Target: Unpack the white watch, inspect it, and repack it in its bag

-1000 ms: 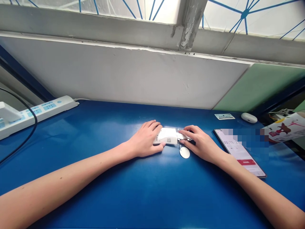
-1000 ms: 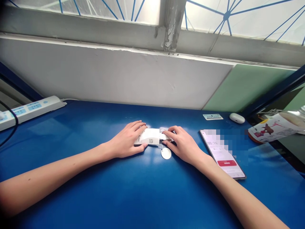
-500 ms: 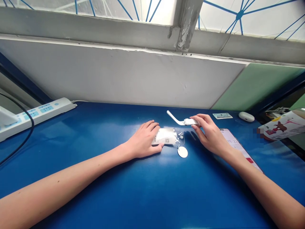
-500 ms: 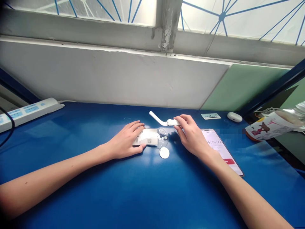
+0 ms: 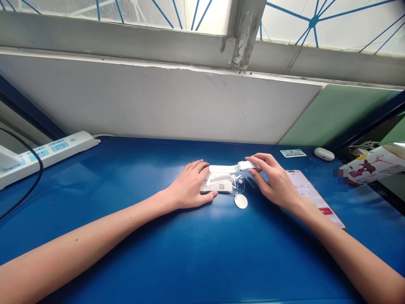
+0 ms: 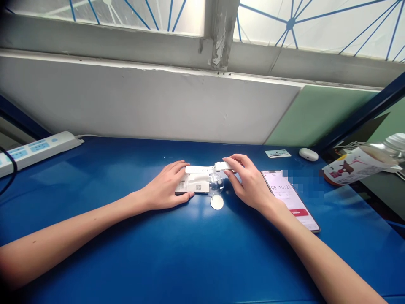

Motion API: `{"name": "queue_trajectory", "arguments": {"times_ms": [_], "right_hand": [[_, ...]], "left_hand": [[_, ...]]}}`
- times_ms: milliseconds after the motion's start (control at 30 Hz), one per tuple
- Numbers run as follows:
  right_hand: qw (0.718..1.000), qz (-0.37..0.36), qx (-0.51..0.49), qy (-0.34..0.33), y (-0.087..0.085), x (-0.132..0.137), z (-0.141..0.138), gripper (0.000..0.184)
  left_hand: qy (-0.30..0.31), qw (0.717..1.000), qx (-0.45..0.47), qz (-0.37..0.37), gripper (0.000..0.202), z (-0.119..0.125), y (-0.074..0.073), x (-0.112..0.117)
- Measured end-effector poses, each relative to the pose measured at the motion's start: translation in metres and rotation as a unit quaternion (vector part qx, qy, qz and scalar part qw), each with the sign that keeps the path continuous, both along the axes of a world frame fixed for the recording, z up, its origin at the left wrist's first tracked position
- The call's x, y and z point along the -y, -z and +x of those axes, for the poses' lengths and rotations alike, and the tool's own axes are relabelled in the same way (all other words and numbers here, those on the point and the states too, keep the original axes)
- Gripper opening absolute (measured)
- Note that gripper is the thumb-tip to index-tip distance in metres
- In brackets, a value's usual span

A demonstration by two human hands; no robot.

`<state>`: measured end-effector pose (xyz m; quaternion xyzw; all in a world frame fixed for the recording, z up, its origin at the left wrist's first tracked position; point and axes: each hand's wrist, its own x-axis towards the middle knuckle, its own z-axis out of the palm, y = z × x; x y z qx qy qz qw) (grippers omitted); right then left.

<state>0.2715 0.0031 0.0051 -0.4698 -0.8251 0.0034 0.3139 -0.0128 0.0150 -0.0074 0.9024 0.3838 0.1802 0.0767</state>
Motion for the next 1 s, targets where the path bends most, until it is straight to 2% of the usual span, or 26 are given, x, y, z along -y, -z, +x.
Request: {"name": "queue_trajectory", "arguments": {"times_ms": [67, 267, 367, 433, 533, 667, 833, 933, 1000], "right_hand": [[1.0, -0.007, -0.004, -0.004, 0.0, 0.001, -0.003, 0.033], [1.0, -0.01, -0.006, -0.012, -0.003, 0.002, -0.005, 0.033], [1.0, -0.003, -0.005, -0.023, -0.006, -0.001, -0.004, 0.033], [0.999, 0.001, -0.007, -0.031, -0.008, -0.003, -0.005, 0.033], [0.998, 0.012, -0.007, -0.055, -0.012, -0.007, -0.01, 0.033], [0.995, 0.047, -0.011, -0.088, -0.023, -0.01, -0.024, 0.03], [0.988, 0.088, -0.06, -0.109, -0.045, -0.009, -0.05, 0.024], [0.981, 0.089, -0.133, -0.107, -0.056, -0.007, -0.066, 0.022], [0.973, 0.062, -0.191, -0.109, -0.061, -0.006, -0.074, 0.025]], "left_hand": [[-0.003, 1.0, 0.002, -0.004, 0.058, 0.0, 0.001, -0.001], [-0.012, 0.999, 0.038, -0.024, 0.092, 0.0, 0.001, -0.002], [-0.013, 0.996, 0.083, -0.007, 0.097, 0.0, -0.003, -0.001], [-0.01, 0.992, 0.119, 0.028, 0.09, 0.0, -0.008, 0.002], [0.004, 0.981, 0.165, 0.106, 0.069, 0.002, -0.017, 0.007], [0.031, 0.97, 0.177, 0.163, 0.043, 0.007, -0.024, 0.012], [0.029, 0.975, 0.192, 0.106, 0.042, 0.011, -0.025, 0.014], [0.036, 0.974, 0.221, 0.03, 0.031, 0.012, -0.028, 0.017], [0.044, 0.965, 0.255, -0.04, 0.025, 0.014, -0.032, 0.02]]}}
